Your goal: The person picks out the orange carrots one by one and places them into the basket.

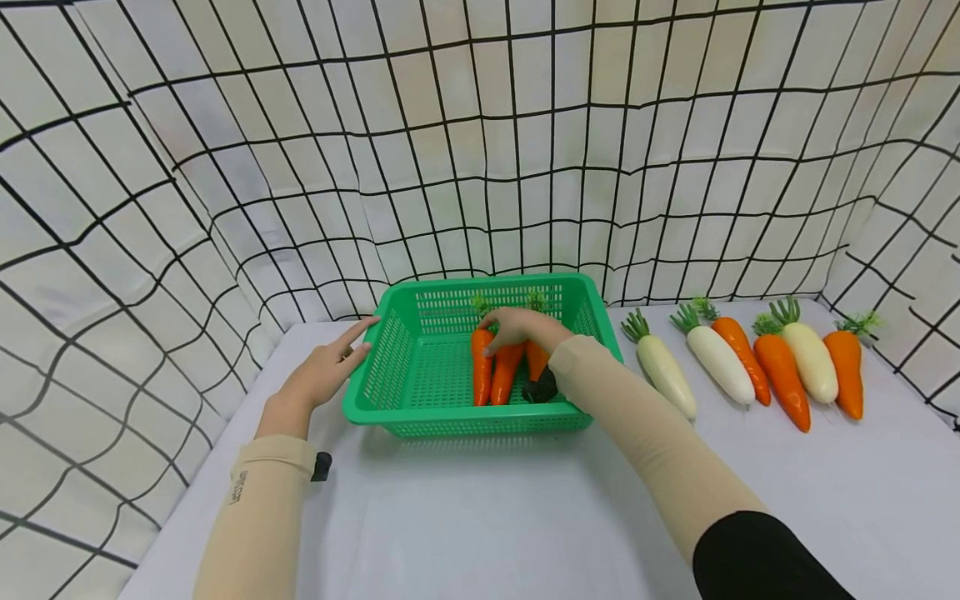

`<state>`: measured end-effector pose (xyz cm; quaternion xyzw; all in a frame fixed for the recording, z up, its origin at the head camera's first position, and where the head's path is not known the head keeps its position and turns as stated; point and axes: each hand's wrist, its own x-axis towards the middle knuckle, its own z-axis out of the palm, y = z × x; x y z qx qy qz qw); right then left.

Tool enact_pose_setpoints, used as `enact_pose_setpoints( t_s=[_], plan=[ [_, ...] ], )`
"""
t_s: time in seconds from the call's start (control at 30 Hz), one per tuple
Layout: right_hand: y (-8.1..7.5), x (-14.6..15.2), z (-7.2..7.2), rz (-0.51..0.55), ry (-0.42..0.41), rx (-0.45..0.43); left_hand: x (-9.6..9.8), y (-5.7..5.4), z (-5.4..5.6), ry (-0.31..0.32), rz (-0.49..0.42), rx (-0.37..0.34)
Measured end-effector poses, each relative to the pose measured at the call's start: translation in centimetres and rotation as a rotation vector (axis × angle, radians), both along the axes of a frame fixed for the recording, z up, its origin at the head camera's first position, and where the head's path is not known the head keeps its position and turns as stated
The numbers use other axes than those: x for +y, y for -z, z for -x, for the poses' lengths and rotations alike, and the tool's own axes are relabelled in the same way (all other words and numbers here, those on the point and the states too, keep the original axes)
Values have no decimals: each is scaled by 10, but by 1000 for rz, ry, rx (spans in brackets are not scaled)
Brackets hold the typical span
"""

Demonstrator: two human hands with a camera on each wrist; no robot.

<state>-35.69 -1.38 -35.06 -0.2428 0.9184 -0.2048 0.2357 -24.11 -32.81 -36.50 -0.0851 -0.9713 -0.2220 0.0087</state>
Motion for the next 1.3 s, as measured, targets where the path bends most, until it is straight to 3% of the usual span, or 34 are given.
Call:
enact_pose_setpoints(
  t_s=[0.37,0.8,0.97,1.3],
  plan=[
    [-5,6,-1,49,-9,-12,1,-1,-1,-4,4,0],
    [-37,40,-15,422,-10,-116,0,-1,-1,-2,5,-5],
    [-50,57,-25,494,-21,-75,-1,0,-1,-6,7,-13],
    [-66,111,-50,544,36,165,-1,-2,-1,3,6,-8]
  ],
)
